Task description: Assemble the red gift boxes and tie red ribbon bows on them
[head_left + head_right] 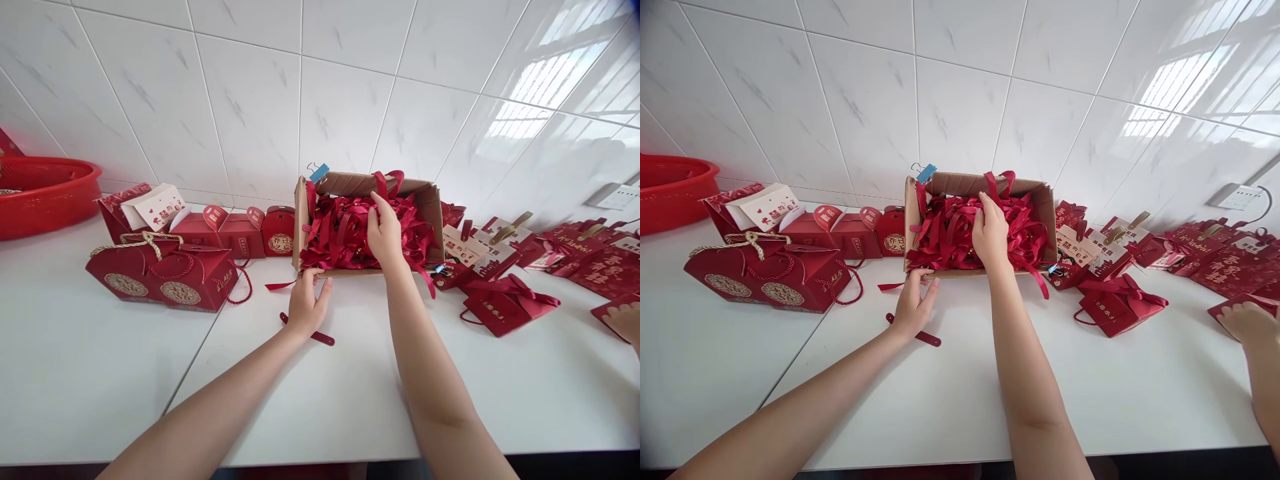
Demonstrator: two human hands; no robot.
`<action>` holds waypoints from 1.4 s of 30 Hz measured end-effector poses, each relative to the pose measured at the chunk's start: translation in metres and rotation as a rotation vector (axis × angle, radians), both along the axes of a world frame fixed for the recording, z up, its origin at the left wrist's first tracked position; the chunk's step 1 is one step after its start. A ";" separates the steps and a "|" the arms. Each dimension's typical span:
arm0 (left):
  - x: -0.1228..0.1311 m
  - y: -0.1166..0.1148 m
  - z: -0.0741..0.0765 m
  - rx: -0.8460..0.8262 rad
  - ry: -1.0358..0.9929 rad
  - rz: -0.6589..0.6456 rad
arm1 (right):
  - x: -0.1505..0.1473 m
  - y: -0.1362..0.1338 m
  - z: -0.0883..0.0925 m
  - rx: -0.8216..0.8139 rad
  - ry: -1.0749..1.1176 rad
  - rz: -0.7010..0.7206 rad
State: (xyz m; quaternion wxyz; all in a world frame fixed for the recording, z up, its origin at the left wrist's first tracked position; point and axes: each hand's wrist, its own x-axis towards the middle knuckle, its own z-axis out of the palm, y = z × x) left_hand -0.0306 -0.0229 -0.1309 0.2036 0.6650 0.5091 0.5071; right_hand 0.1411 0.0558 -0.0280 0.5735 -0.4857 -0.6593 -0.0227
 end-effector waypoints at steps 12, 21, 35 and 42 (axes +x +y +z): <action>0.000 0.001 -0.002 0.001 -0.007 -0.004 | 0.005 0.003 -0.008 -0.200 0.020 -0.048; 0.001 0.001 -0.002 0.000 -0.017 -0.010 | -0.008 -0.006 -0.002 -0.353 -0.055 -0.122; 0.001 0.001 -0.001 -0.005 -0.034 -0.025 | -0.009 -0.002 -0.005 -0.257 -0.028 0.005; -0.001 0.005 -0.003 0.021 -0.056 -0.048 | -0.010 -0.010 0.004 -0.207 0.027 0.034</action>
